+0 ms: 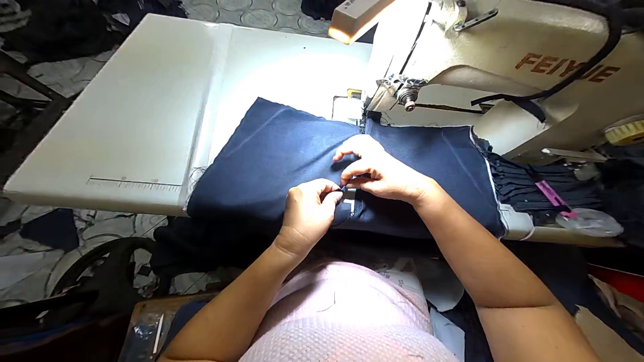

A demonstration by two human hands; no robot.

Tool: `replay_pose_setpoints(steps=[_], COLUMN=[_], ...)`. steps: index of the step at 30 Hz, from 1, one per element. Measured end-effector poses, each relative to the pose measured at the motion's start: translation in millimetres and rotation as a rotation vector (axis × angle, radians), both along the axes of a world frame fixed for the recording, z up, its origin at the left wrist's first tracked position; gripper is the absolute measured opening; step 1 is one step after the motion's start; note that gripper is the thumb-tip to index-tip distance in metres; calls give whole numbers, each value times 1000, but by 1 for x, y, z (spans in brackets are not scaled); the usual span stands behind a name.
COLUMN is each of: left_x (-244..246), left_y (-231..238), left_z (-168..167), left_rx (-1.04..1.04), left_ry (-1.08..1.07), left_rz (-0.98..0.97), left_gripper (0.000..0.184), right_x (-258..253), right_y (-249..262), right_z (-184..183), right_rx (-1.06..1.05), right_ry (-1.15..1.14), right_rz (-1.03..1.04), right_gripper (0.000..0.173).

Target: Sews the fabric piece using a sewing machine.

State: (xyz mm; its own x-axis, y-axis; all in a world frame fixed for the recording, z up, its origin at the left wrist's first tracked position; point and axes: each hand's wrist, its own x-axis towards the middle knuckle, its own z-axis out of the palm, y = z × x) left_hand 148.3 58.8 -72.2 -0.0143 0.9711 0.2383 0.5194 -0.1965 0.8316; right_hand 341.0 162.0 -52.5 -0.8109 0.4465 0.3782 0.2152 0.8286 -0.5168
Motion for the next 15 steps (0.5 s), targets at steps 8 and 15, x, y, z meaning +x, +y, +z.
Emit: replay_pose_setpoints(steps=[8,15], left_x=[3,20], left_y=[10,4], left_z=[-1,-4], left_rx=[-26,299], left_ry=[-82,222], left_rz=[18,23], left_gripper=[7,9], right_x=[-5,35], right_y=[-8,-46], right_z=[-8,-9], right_rx=[60,448], right_ry=[66,-182], right_rz=[-62,-191], right_gripper=[8,25])
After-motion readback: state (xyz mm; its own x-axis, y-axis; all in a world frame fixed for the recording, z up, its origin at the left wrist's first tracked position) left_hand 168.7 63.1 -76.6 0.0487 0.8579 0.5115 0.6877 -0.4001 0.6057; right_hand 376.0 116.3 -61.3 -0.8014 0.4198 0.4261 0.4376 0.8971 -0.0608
